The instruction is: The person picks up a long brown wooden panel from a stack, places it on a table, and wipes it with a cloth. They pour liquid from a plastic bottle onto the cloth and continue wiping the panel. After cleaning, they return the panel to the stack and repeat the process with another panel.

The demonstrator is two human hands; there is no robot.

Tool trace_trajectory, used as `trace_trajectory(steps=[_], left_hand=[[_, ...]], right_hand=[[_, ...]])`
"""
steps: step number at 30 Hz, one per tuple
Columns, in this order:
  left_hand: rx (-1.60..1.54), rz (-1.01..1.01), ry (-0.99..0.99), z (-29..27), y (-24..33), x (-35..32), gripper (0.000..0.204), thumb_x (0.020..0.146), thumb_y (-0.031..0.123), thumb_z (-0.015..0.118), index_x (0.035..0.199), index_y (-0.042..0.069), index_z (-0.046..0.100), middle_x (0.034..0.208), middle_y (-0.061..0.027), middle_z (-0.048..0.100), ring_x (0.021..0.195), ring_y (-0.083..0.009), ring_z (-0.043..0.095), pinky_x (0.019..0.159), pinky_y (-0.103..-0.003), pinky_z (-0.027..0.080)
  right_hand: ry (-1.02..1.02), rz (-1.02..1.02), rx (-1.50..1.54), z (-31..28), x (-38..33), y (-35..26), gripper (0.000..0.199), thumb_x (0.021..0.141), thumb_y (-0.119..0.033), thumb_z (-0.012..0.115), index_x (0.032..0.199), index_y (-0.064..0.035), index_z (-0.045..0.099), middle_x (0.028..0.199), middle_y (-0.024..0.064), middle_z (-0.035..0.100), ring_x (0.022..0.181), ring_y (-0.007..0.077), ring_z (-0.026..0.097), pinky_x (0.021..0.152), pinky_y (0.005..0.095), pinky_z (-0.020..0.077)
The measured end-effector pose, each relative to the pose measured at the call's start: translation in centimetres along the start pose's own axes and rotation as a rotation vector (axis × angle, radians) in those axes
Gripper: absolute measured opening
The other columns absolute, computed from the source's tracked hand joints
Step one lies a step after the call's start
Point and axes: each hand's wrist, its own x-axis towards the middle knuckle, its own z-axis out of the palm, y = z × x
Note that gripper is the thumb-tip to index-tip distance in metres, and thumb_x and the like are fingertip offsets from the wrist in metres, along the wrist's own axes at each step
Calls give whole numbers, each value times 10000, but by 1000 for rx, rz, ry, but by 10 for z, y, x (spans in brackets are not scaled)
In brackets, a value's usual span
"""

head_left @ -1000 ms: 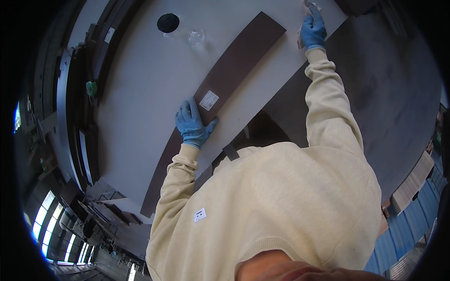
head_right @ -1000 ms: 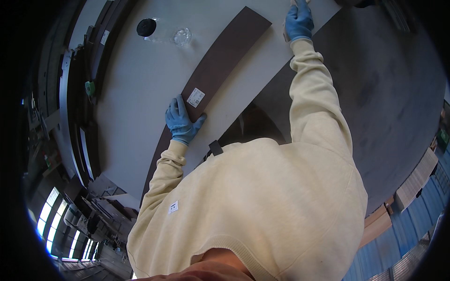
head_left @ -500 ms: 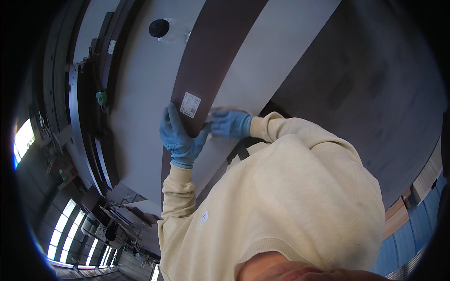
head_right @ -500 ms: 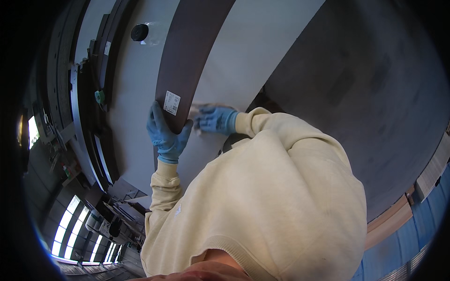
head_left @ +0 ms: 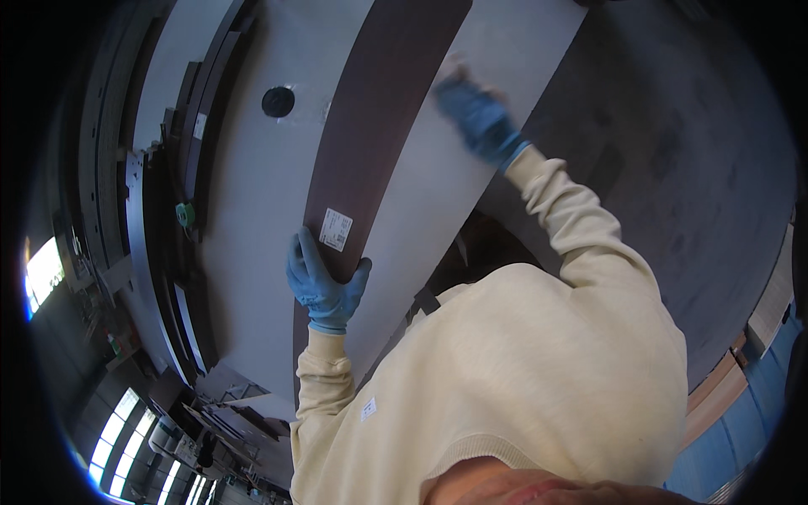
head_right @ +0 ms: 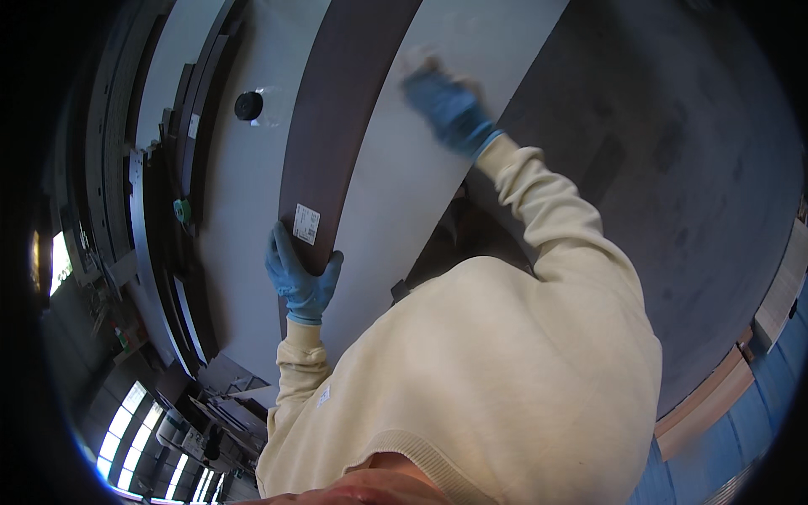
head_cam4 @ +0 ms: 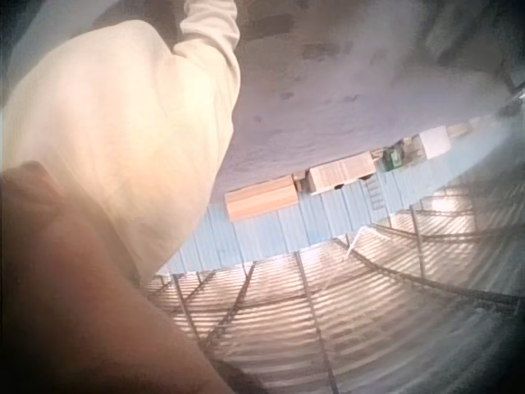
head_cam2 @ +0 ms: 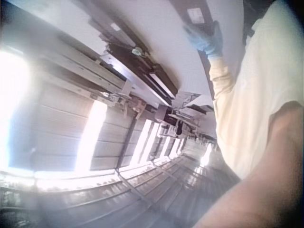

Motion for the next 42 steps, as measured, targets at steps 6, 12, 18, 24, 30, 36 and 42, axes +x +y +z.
trace_trajectory(steps=[6, 12, 18, 24, 30, 36, 42], left_hand=[[22, -20, -29, 30, -1, 1, 1146, 737, 575, 851, 1620, 10, 389, 1472, -282, 511, 1264, -458, 556, 1043, -554, 460], [56, -13, -52, 73, -9, 0, 1122, 748, 607, 828, 1595, -2, 414, 1464, -292, 507, 1224, -455, 563, 998, -553, 466], [42, -26, -70, 127, -13, 3, 1055, 773, 608, 808, 1565, 12, 447, 1487, -271, 481, 1242, -463, 537, 1019, -574, 453], [80, -33, -103, 148, -15, -4, 1070, 750, 597, 829, 1570, 25, 447, 1536, -275, 443, 1349, -484, 469, 1112, -602, 405], [96, -51, -125, 151, -14, -3, 1085, 715, 575, 859, 1564, 30, 458, 1545, -279, 441, 1361, -491, 458, 1122, -602, 401], [86, -78, -152, 154, -12, -3, 1112, 720, 541, 847, 1609, 36, 409, 1571, -298, 439, 1386, -499, 455, 1137, -602, 391], [117, -70, -142, 160, -12, -4, 1094, 726, 608, 838, 1569, 29, 452, 1560, -288, 448, 1359, -495, 469, 1114, -612, 414]], right_hand=[[188, -172, -973, 105, 70, -38, 351, 1021, -299, 548, 1302, -155, 702, 1511, 55, 609, 1421, 294, 546, 1216, 475, 400], [226, 479, -83, 27, 155, 168, 265, 1007, -260, 607, 1198, -94, 687, 1239, 196, 726, 1107, 442, 696, 950, 544, 572], [305, 1173, 14, -85, 12, 284, 349, 1014, -105, 532, 1318, -137, 701, 1356, 204, 690, 1248, 387, 663, 1061, 438, 529], [620, 653, -248, -68, 91, 242, 372, 979, -55, 580, 1336, -77, 680, 1287, 199, 714, 1153, 399, 701, 1050, 450, 554], [458, -8, -1, 50, 283, 130, 442, 920, -41, 557, 1345, -106, 658, 1462, 146, 632, 1351, 335, 593, 1150, 463, 475], [-164, -153, -77, 141, 320, 63, 588, 1008, -412, 539, 1530, -145, 506, 1614, 131, 479, 1497, 306, 450, 1269, 481, 291], [49, 339, -192, 135, 383, 178, 413, 1019, -330, 542, 1381, -136, 583, 1485, 146, 582, 1366, 349, 546, 1171, 507, 397]])
